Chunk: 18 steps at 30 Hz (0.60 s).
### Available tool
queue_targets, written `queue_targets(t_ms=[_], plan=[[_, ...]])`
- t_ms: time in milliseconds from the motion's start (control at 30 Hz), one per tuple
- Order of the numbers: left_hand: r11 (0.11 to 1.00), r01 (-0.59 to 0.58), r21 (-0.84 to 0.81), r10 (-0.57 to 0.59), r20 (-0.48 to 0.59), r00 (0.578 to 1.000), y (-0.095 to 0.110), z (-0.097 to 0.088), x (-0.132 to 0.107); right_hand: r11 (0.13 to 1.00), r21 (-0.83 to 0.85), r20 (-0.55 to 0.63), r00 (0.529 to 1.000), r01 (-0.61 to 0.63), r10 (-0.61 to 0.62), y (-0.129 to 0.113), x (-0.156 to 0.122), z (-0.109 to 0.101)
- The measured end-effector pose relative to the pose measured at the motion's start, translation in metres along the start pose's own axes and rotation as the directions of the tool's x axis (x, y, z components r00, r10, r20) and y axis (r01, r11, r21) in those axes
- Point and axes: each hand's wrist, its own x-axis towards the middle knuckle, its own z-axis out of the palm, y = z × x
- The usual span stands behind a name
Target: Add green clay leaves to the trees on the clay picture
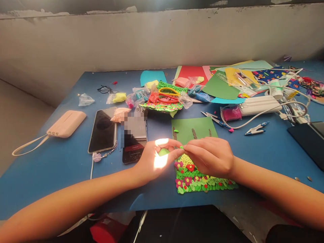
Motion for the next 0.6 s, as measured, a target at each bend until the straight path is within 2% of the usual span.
queue_targets(t_ms=[600], plan=[[0.998,0.025,0.052,-0.024,-0.025,0.999,0.0035,-0.0011,0.0017,1.0,-0.012,-0.001,1.0,0.007,-0.007,0.0016,0.0011,0.0006]])
